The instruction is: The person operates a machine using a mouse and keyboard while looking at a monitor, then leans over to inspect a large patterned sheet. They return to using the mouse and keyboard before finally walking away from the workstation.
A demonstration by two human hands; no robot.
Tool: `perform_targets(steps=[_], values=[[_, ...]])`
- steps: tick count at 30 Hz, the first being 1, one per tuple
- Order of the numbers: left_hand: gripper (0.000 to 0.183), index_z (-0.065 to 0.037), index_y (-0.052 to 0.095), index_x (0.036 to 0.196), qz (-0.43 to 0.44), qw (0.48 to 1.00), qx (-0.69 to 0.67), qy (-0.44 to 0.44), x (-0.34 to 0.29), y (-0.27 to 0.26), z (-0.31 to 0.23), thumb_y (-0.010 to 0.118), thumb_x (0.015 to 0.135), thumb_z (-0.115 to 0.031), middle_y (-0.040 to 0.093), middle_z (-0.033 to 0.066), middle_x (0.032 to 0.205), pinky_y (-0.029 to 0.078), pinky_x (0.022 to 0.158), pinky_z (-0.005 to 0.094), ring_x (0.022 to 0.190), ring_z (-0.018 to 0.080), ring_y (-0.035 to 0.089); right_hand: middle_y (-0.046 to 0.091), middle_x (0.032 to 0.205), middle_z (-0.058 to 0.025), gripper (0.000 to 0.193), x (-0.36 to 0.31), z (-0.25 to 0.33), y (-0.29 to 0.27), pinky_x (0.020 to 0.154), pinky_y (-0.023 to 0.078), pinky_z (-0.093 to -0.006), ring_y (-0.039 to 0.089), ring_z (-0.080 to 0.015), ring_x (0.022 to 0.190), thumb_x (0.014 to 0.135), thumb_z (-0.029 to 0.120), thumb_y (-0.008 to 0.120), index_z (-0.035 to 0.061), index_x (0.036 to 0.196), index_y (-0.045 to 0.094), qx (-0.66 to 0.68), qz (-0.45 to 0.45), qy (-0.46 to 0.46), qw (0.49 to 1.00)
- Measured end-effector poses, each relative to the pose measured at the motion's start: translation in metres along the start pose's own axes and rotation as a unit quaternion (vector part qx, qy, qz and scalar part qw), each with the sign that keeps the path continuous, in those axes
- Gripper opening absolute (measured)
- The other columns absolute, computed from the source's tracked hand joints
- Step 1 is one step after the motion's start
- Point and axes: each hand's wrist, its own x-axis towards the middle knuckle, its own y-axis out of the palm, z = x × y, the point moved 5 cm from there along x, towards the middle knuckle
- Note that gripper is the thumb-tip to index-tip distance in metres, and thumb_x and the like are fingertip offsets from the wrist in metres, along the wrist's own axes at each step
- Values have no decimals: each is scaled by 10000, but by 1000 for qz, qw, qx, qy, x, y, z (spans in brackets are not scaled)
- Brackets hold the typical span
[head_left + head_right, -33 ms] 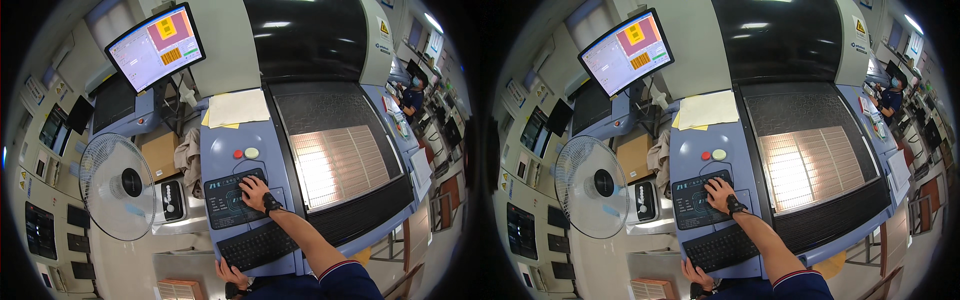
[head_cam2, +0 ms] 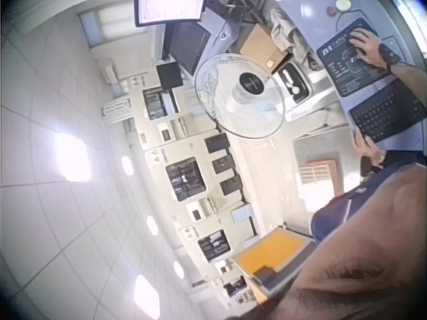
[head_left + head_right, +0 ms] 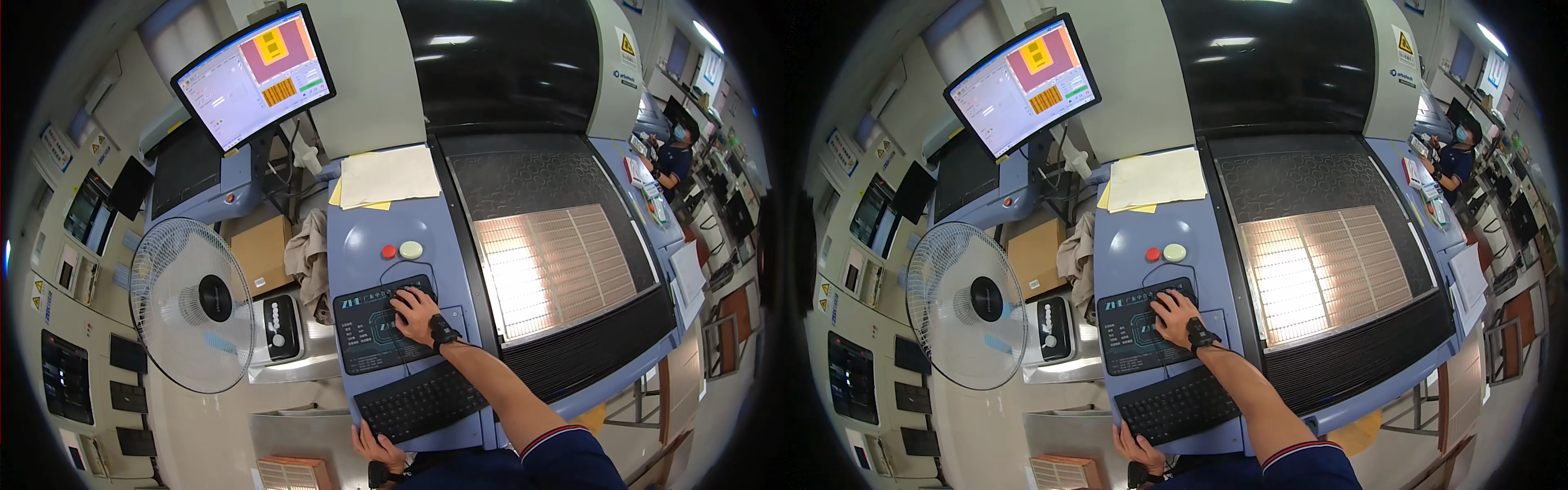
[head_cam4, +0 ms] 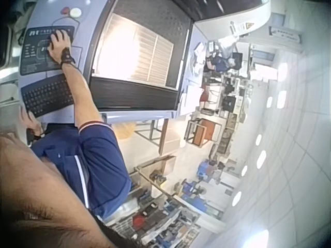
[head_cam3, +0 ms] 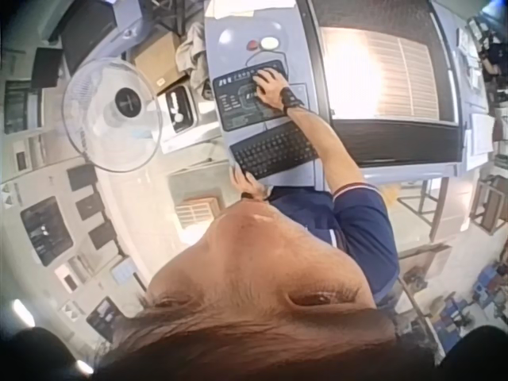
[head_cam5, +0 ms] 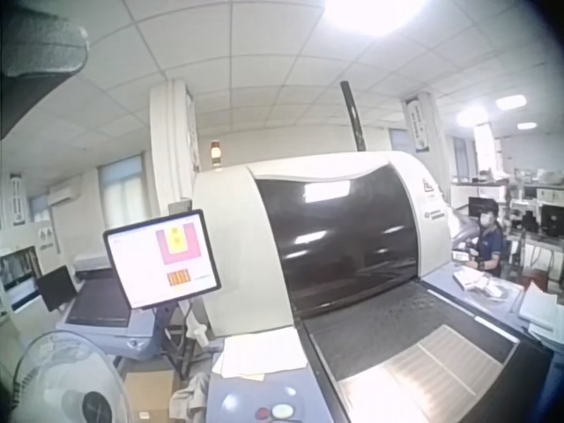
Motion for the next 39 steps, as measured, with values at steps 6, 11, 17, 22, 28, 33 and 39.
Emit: perform_targets(steps=[6,11,17,22,28,33,39], values=[[548,82,549,1353,-1,1000,3,7,0,-1,0,386,998,-302,559,242,1379,275,1154,525,1373,444,399,581,1297,-128,400,0,1,0,983,497,-492,540,-365,1218,796,138,699,86,1191,661,-6,3,1,1000],[550,86,545,1355,3,1000,0,-2,0,-1,-1,387,994,-298,560,250,1376,271,1156,527,1377,448,395,585,1297,-130,430,1,2,-2,1004,496,-479,542,-361,1224,806,146,710,78,1225,638,-12,10,4,1000],[553,95,533,1363,16,1000,-4,-13,3,-3,-6,389,986,-282,548,266,1382,251,1161,539,1380,462,382,575,1318,-151,493,1,-4,3,1030,467,-474,526,-363,1256,808,148,701,24,1273,591,3,11,21,1000],[552,101,523,1368,23,1000,-13,-8,1,-3,-2,382,987,-272,536,273,1390,244,1163,540,1382,471,374,573,1317,-150,488,0,-1,4,1038,462,-474,527,-366,1256,808,151,706,30,1267,594,6,13,21,1000],[553,100,531,1369,9,1000,-13,-19,-1,0,-1,407,974,-266,575,253,1366,245,1154,541,1386,462,380,573,1317,-146,493,1,-2,2,1025,473,-474,531,-366,1250,802,146,714,38,1268,598,1,9,15,1000],[541,101,499,1388,35,999,-4,-8,0,-1,-1,374,992,-245,513,263,1419,248,1166,533,1395,466,355,578,1313,-144,494,2,-1,2,1022,477,-473,535,-365,1246,801,146,715,44,1270,601,-1,7,8,1000],[559,95,522,1381,16,1000,-15,-21,2,-5,-6,403,974,-268,569,258,1372,249,1160,535,1393,460,374,581,1311,-142,498,1,-2,3,1025,477,-472,537,-358,1247,806,148,712,45,1280,599,1,1,12,1000]])
